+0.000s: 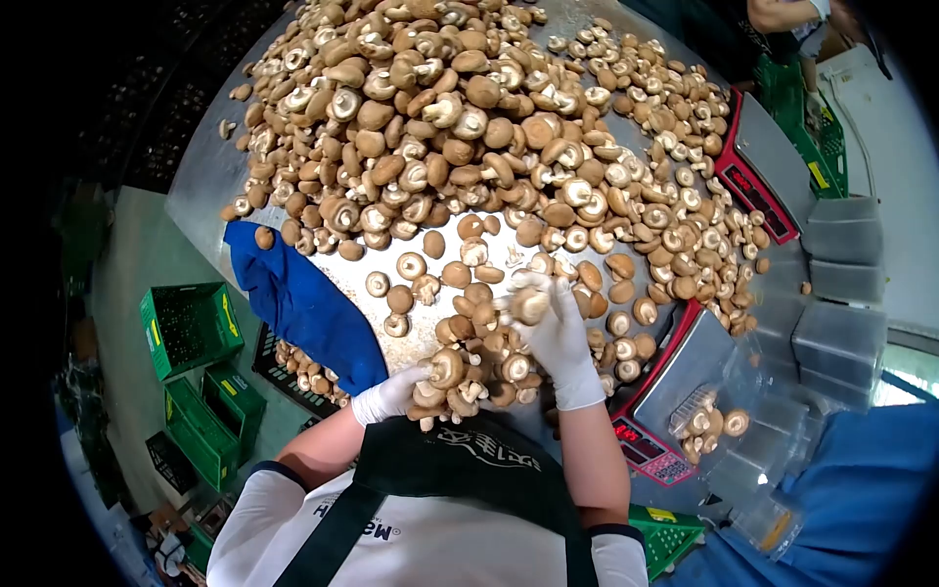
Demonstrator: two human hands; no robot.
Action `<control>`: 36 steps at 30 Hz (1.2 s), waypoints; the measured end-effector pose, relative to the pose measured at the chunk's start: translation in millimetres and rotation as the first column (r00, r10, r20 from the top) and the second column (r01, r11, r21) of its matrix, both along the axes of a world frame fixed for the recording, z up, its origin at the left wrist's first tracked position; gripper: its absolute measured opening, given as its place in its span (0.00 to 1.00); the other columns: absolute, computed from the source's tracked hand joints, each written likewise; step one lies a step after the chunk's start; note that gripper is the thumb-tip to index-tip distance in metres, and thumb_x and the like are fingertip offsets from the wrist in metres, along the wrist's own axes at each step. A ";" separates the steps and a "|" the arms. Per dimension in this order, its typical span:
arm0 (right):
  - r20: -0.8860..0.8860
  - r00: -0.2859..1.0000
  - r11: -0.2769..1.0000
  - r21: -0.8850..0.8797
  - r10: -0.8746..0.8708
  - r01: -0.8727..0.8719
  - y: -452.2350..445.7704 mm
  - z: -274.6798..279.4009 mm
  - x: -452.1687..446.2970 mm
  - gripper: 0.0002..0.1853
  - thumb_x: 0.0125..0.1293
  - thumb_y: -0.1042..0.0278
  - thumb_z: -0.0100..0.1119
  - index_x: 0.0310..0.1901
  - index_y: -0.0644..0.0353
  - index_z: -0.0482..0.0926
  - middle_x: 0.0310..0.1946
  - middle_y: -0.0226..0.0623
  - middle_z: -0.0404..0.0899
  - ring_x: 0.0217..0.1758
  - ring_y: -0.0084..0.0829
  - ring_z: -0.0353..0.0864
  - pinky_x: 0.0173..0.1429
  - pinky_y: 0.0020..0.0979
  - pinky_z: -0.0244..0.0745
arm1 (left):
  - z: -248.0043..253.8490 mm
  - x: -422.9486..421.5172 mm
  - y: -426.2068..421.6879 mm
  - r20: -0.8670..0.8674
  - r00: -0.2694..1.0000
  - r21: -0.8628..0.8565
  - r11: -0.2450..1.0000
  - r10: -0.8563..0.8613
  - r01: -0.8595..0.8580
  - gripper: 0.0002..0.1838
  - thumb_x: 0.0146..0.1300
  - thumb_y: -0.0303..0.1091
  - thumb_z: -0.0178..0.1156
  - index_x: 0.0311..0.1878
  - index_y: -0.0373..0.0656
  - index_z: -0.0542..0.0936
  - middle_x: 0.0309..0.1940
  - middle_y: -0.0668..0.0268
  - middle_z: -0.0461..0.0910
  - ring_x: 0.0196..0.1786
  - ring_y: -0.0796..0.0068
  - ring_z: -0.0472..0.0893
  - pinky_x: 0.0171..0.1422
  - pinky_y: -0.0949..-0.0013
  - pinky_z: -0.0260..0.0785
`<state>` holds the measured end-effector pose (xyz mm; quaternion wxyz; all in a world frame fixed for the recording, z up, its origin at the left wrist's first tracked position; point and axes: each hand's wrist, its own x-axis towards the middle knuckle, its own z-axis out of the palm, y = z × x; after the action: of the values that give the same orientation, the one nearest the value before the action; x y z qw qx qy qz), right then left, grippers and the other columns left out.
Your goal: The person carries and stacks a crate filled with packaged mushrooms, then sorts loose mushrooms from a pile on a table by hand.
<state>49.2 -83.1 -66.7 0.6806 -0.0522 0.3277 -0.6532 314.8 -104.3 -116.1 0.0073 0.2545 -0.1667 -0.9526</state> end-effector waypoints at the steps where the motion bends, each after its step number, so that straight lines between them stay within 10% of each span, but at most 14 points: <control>1: -0.013 1.000 1.000 -0.015 -0.028 0.028 4.2 -17.4 -6.9 0.20 0.75 0.55 0.42 0.50 0.63 0.76 0.45 0.40 0.80 0.47 0.35 0.81 0.50 0.33 0.76 | 2.8 2.6 -2.6 -0.028 0.999 0.001 1.000 -0.019 0.019 0.39 0.67 0.58 0.52 0.72 0.39 0.60 0.59 0.53 0.75 0.51 0.60 0.82 0.43 0.64 0.79; 3: -0.423 0.906 0.996 0.094 0.033 0.007 -12.3 -16.4 -19.5 0.05 0.66 0.72 0.58 0.41 0.63 0.80 0.36 0.34 0.82 0.34 0.29 0.80 0.37 0.24 0.72 | 6.5 4.7 -2.3 -0.028 0.998 0.075 0.996 0.055 -0.053 0.29 0.71 0.48 0.50 0.66 0.37 0.66 0.54 0.54 0.78 0.51 0.61 0.82 0.50 0.62 0.78; 5: -0.950 0.260 0.984 0.178 0.173 -0.003 -41.8 -2.4 -4.1 0.06 0.61 0.74 0.62 0.39 0.63 0.79 0.32 0.36 0.81 0.33 0.33 0.81 0.37 0.28 0.73 | 7.8 5.3 -2.3 -0.037 0.997 0.113 0.992 0.069 -0.065 0.24 0.73 0.44 0.49 0.63 0.35 0.70 0.51 0.55 0.79 0.49 0.61 0.83 0.51 0.62 0.78; 7: -0.961 -0.271 0.995 -0.037 -0.060 -0.089 -67.6 -5.6 11.8 0.07 0.56 0.67 0.65 0.34 0.59 0.79 0.33 0.40 0.79 0.38 0.42 0.81 0.42 0.39 0.75 | 8.9 3.3 -5.7 -0.061 0.998 0.109 0.994 0.022 -0.015 0.24 0.74 0.45 0.49 0.61 0.36 0.71 0.49 0.55 0.80 0.46 0.62 0.84 0.49 0.64 0.79; 10: -0.766 -0.587 0.902 0.411 0.263 -0.133 -94.6 -23.0 31.7 0.11 0.56 0.57 0.64 0.33 0.56 0.81 0.36 0.41 0.82 0.43 0.43 0.82 0.48 0.43 0.77 | 21.5 -4.2 -8.3 -0.056 0.997 -0.018 0.998 -0.057 0.056 0.26 0.74 0.48 0.48 0.63 0.35 0.68 0.48 0.54 0.80 0.43 0.63 0.84 0.45 0.68 0.79; 18: -0.850 -0.458 0.944 0.324 0.260 -0.066 -89.7 -3.0 34.5 0.15 0.57 0.55 0.63 0.40 0.55 0.85 0.33 0.42 0.84 0.38 0.42 0.84 0.46 0.42 0.77 | 11.7 1.9 0.2 -0.186 0.981 -0.002 0.998 -0.063 0.064 0.29 0.74 0.45 0.48 0.71 0.36 0.61 0.56 0.55 0.77 0.47 0.68 0.83 0.47 0.69 0.78; 20: -0.968 -0.249 0.965 0.051 -0.016 -0.258 -84.5 0.6 54.7 0.11 0.60 0.59 0.63 0.38 0.56 0.86 0.32 0.42 0.85 0.33 0.38 0.85 0.39 0.36 0.80 | 18.5 -2.2 2.7 -0.189 0.974 -0.034 0.992 -0.124 0.120 0.30 0.75 0.47 0.48 0.71 0.37 0.61 0.52 0.56 0.78 0.43 0.69 0.83 0.42 0.70 0.79; 22: -0.965 0.159 0.895 0.124 0.210 -0.429 -75.7 50.9 96.2 0.12 0.60 0.60 0.63 0.41 0.57 0.86 0.35 0.42 0.86 0.36 0.38 0.86 0.43 0.36 0.80 | 31.7 -2.4 0.8 -0.116 0.971 -0.079 0.977 -0.207 0.199 0.28 0.75 0.48 0.47 0.68 0.37 0.64 0.49 0.56 0.80 0.41 0.70 0.83 0.42 0.71 0.78; 28: -0.987 -0.055 0.722 0.147 0.149 -0.677 -47.4 41.1 121.1 0.18 0.59 0.56 0.65 0.48 0.55 0.84 0.40 0.39 0.84 0.45 0.42 0.83 0.52 0.39 0.77 | 26.5 -0.4 -3.3 -0.102 0.901 -0.124 0.904 -0.421 0.409 0.27 0.75 0.49 0.45 0.61 0.34 0.72 0.44 0.57 0.81 0.40 0.73 0.82 0.42 0.74 0.76; 32: -0.989 -0.134 0.969 0.097 0.068 -0.227 -27.3 22.8 55.4 0.16 0.57 0.62 0.66 0.46 0.57 0.84 0.40 0.41 0.82 0.43 0.42 0.83 0.49 0.38 0.77 | 36.1 -5.4 2.2 -0.098 0.968 -0.041 0.972 -0.233 0.230 0.29 0.72 0.51 0.48 0.64 0.35 0.69 0.46 0.55 0.82 0.42 0.71 0.83 0.41 0.73 0.77; 36: -0.859 -0.407 0.946 0.233 0.310 0.228 15.3 -13.2 -41.6 0.15 0.56 0.64 0.68 0.45 0.55 0.84 0.39 0.41 0.81 0.39 0.40 0.82 0.47 0.34 0.77 | 28.6 -9.3 -0.6 -0.071 0.966 -0.088 0.967 -0.247 0.240 0.30 0.72 0.52 0.48 0.66 0.36 0.67 0.49 0.55 0.81 0.43 0.70 0.83 0.43 0.72 0.77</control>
<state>7.6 -67.8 -79.9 0.1137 -0.4781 0.8434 -0.2170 305.5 -104.9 -87.4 -0.0929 0.1924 -0.2335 -0.9486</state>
